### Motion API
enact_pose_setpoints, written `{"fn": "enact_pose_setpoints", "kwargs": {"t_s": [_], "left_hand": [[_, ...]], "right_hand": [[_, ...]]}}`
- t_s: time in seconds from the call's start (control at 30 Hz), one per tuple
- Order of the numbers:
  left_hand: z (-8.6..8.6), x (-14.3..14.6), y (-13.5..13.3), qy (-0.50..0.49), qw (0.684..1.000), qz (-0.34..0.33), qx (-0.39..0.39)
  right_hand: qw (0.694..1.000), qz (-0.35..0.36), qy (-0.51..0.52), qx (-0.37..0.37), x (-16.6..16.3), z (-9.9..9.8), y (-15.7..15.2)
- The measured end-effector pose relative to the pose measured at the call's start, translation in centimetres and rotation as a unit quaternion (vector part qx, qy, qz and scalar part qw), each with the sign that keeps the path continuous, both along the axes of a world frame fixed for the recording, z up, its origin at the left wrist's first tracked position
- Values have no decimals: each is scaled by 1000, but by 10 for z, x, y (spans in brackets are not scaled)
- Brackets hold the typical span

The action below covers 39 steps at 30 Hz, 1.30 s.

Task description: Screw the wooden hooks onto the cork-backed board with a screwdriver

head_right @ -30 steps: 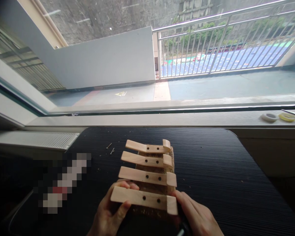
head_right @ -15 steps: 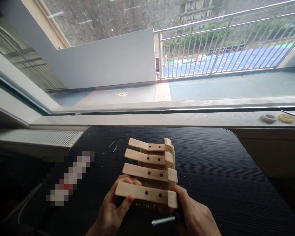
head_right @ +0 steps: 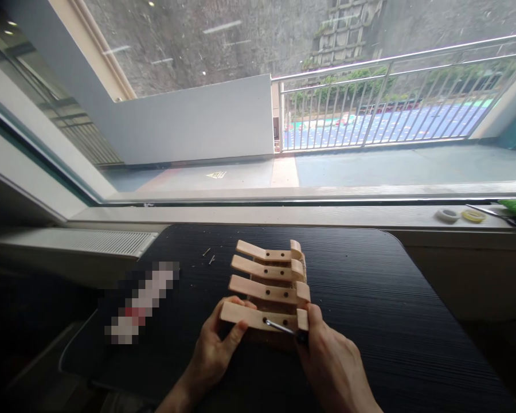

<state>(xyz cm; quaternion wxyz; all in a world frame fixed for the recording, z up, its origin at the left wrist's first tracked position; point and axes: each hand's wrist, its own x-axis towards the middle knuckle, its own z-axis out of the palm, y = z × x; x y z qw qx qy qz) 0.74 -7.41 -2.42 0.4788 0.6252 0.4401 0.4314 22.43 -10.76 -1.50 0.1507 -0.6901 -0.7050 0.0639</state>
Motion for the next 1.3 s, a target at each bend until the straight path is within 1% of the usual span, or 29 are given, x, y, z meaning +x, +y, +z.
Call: {"fn": "enact_pose_setpoints", "kwargs": {"t_s": [0.1,0.2,0.27,0.33,0.37,0.4,0.43,0.47,0.5,0.53,0.67,0.73,0.83,0.97,1.03,1.1,1.17,1.23,1.27,1.3], "left_hand": [[7,1,-4,-2,1000,7,-16],[19,-6,-11,13,1000,5,-24],[26,-18,-13,48,999,2,-19],[30,-33,-9,110,994,25,9],[30,-41,-4,144,987,60,33],[30,-49,5,181,975,110,63],[28,-57,15,224,956,162,95],[26,-64,27,281,930,205,118],[24,-71,41,346,897,245,126],[22,-76,55,369,882,265,122],[18,-88,107,428,844,312,84],[18,-89,125,458,831,312,56],[16,-87,141,494,822,281,18],[14,-80,148,520,817,247,-8],[20,-78,147,521,819,240,-5],[34,-75,144,513,826,234,6],[54,-70,133,495,838,228,30],[78,-60,113,468,855,210,74],[88,-53,100,455,864,193,96],[98,-45,86,436,876,162,125]], "right_hand": [[999,-20,0,-29,-4,6,-2],[999,-25,15,-36,-6,8,-4],[999,-32,22,-36,-7,8,-4],[998,-37,28,-39,-6,7,-3],[998,-36,32,-40,-6,6,-3],[998,-37,36,-37,-6,5,-3],[998,-36,41,-34,-5,5,-3],[998,-36,46,-32,-5,5,-3],[998,-38,51,-29,-5,5,-3],[997,-35,57,-30,-5,5,-3],[996,-26,79,-40,-4,7,-3],[996,-31,76,-43,-5,7,-2],[996,-36,69,-45,-5,6,-3],[997,-30,65,-32,-5,7,-4],[997,-25,63,-22,-5,8,-4],[998,-24,63,-18,-5,9,-4],[998,-25,62,-19,-6,11,-4],[998,-30,55,-19,-7,13,-4],[998,-35,51,-21,-8,14,-5],[998,-37,48,-25,-9,15,-5]]}}
